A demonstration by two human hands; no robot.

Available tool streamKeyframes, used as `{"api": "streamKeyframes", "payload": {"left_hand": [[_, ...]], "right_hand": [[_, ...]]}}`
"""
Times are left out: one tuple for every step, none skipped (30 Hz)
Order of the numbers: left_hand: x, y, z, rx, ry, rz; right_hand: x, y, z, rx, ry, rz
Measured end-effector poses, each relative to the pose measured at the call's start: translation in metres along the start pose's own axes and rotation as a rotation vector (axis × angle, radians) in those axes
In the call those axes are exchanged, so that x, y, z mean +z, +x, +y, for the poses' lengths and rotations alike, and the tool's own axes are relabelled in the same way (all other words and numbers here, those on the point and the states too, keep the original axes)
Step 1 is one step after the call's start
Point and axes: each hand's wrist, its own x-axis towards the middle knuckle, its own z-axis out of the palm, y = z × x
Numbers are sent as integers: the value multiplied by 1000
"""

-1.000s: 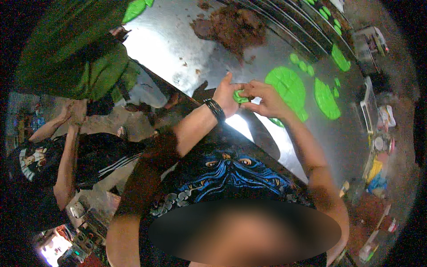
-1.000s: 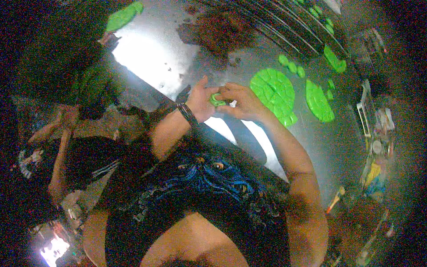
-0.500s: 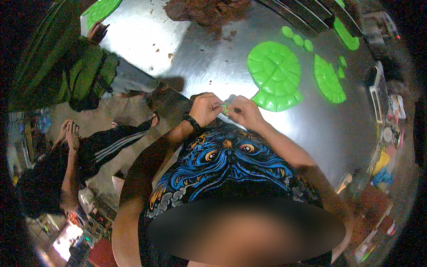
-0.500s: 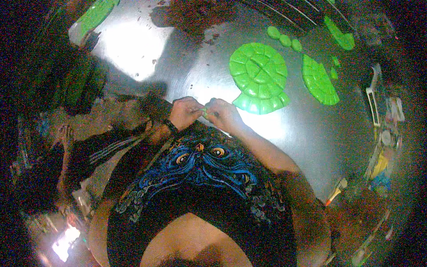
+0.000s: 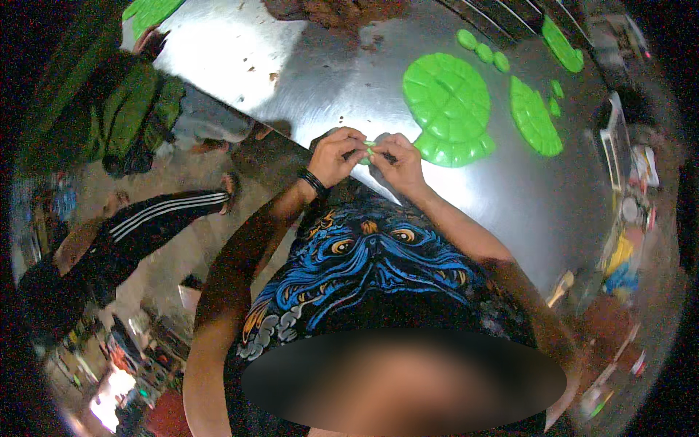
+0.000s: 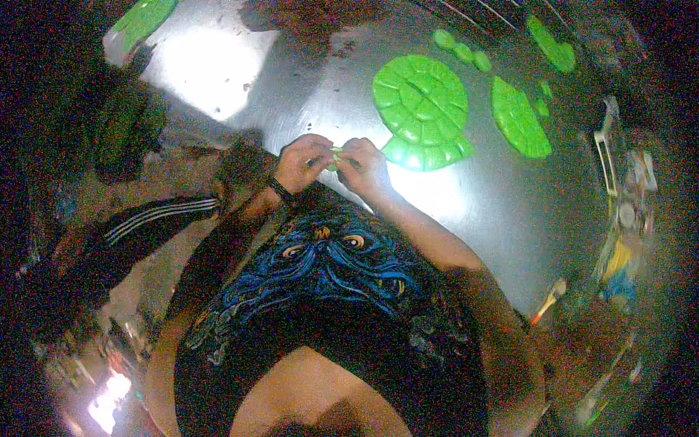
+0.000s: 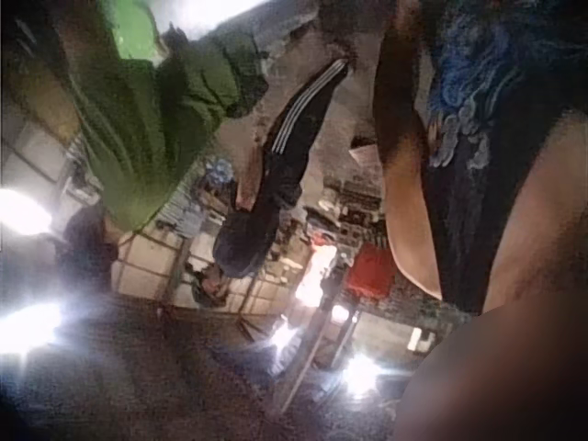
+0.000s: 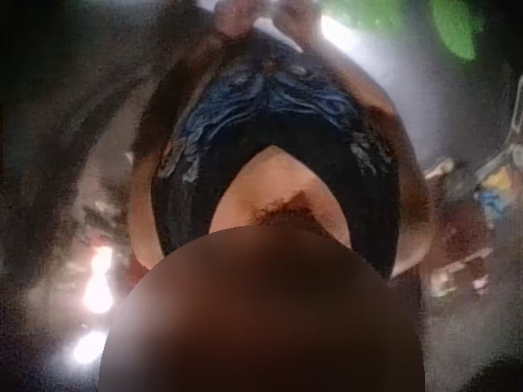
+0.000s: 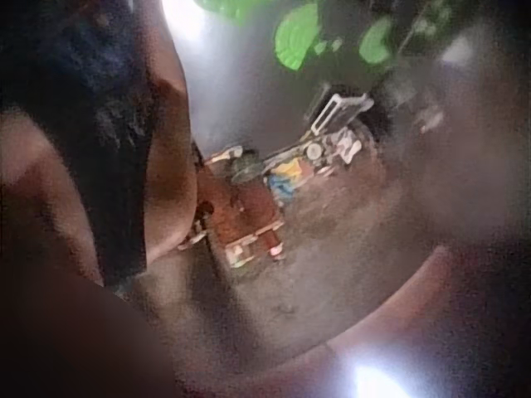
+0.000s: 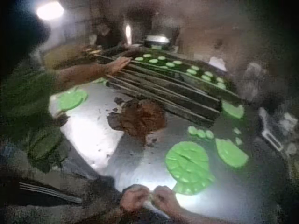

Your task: The person repeatedly scoops a brown paste onto small green dough discs, folds them into sealed packets, and places them on a metal rack. A coworker performs the same task at the same table.

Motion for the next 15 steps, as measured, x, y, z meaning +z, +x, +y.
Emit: {"api": "streamKeyframes", "payload": {"left_hand": [[-1, 3, 0, 16, 25, -31], [-3, 6, 1, 47, 37, -50], [-5, 8, 3, 32, 61, -76], [-9, 8, 6, 56, 12, -119], [-12, 8, 9, 32, -36, -57], [-17, 5, 11, 7, -87, -1], [-21, 1, 13, -25, -143, 52], [-27, -4, 14, -115, -224, 90], [-35, -10, 13, -212, -303, 123], [-40, -16, 11, -318, -376, 117], [-45, -23, 9, -432, -436, 121], [-49, -27, 7, -427, -424, 68], [-51, -32, 5, -427, -404, 25], [-52, -34, 4, -491, -375, -27], [-51, -36, 5, -428, -414, -30]], "right_hand": [[0, 1, -5, 66, -18, -30], [-2, 2, -9, 107, -34, -46], [-8, 0, -12, 123, -46, -59], [-15, -5, -15, 175, -74, -66], [-26, -13, -17, 254, -127, -2], [-41, -25, -17, 278, -159, 63], [-58, -42, -18, 278, -173, 130], [-74, -62, -18, 489, -113, 253], [-88, -85, -19, 666, -27, 385], [-98, -105, -18, 702, -223, 380], [-106, -122, -17, 738, -415, 366], [-112, -133, -16, 860, -620, 341], [-121, -136, -15, 731, -617, 234], [-130, -135, -17, 768, -635, 102], [-143, -121, -14, 665, -715, 171]]}}
